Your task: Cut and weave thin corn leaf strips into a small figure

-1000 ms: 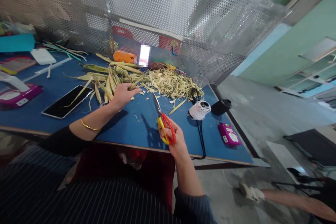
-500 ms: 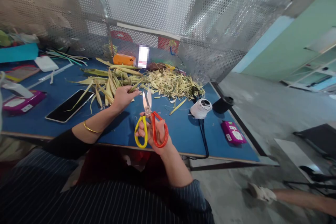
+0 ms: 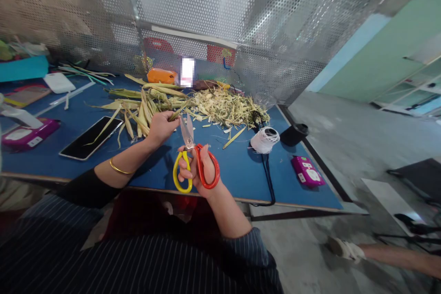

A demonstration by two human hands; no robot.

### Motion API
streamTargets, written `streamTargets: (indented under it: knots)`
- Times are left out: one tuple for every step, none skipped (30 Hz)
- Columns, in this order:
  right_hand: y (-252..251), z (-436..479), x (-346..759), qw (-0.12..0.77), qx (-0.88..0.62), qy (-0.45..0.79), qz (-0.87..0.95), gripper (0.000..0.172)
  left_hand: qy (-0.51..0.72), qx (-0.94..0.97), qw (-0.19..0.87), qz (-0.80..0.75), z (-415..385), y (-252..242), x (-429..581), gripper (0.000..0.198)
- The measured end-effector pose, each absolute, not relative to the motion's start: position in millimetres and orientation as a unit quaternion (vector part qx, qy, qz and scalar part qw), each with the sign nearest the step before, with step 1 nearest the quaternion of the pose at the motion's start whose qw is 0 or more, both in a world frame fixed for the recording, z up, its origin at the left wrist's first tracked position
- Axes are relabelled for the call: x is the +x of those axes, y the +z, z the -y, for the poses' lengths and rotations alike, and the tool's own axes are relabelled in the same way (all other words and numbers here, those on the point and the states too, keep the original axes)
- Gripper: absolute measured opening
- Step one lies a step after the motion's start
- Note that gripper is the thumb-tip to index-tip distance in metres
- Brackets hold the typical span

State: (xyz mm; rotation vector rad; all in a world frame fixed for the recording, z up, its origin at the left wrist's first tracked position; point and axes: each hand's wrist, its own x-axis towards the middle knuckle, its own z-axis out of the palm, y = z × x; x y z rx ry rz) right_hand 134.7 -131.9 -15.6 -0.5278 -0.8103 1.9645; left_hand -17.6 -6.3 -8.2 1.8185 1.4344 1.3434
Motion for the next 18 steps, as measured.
streamTargets:
  knots:
    - [-15,131,134,0.460,-0.212,0.797,0.328,0.065,0.488,0.663,0.229,-0.519,7,-8,-17,0.027]
    - [-15,130,134,0.462,-0.212,0.797,0.327,0.065,0.489,0.665,0.228,-0.516,7,-9,-17,0.028]
    - [-14,129,134,0.463,-0.211,0.797,0.326,0.065,0.488,0.667,0.229,-0.514,8,-9,-16,0.029]
    - [-13,127,134,0.464,-0.212,0.796,0.324,0.065,0.487,0.668,0.229,-0.513,8,-9,-16,0.029]
    - [-13,126,134,0.465,-0.214,0.796,0.323,0.065,0.486,0.670,0.230,-0.511,9,-9,-15,0.029]
    - [-12,124,134,0.465,-0.216,0.797,0.320,0.065,0.485,0.673,0.230,-0.510,9,-9,-14,0.029]
    - [-11,123,134,0.466,-0.218,0.796,0.318,0.065,0.483,0.676,0.230,-0.508,9,-9,-14,0.028]
    - [-10,121,134,0.467,-0.222,0.796,0.316,0.063,0.481,0.679,0.229,-0.505,10,-10,-13,0.028]
    - [-10,120,134,0.468,-0.228,0.794,0.315,0.062,0.478,0.682,0.230,-0.503,10,-10,-13,0.028]
    - [-10,119,134,0.469,-0.234,0.792,0.314,0.060,0.476,0.684,0.231,-0.502,10,-10,-13,0.028]
    - [-10,118,133,0.471,-0.241,0.789,0.313,0.059,0.473,0.686,0.232,-0.501,10,-9,-13,0.028]
    - [-11,117,133,0.473,-0.245,0.786,0.314,0.058,0.471,0.688,0.232,-0.502,10,-9,-14,0.029]
    - [-11,116,132,0.475,-0.249,0.783,0.314,0.056,0.468,0.689,0.231,-0.503,10,-9,-14,0.029]
    - [-12,116,131,0.478,-0.253,0.780,0.316,0.055,0.466,0.688,0.231,-0.505,9,-10,-14,0.028]
    - [-13,116,131,0.482,-0.256,0.775,0.318,0.054,0.464,0.687,0.234,-0.508,9,-10,-14,0.027]
    - [-14,117,130,0.486,-0.262,0.769,0.322,0.054,0.462,0.685,0.241,-0.510,9,-10,-15,0.026]
    - [-15,118,131,0.492,-0.273,0.759,0.328,0.053,0.460,0.681,0.254,-0.511,9,-10,-15,0.024]
    - [-15,119,133,0.498,-0.291,0.744,0.336,0.053,0.460,0.675,0.272,-0.509,9,-9,-15,0.024]
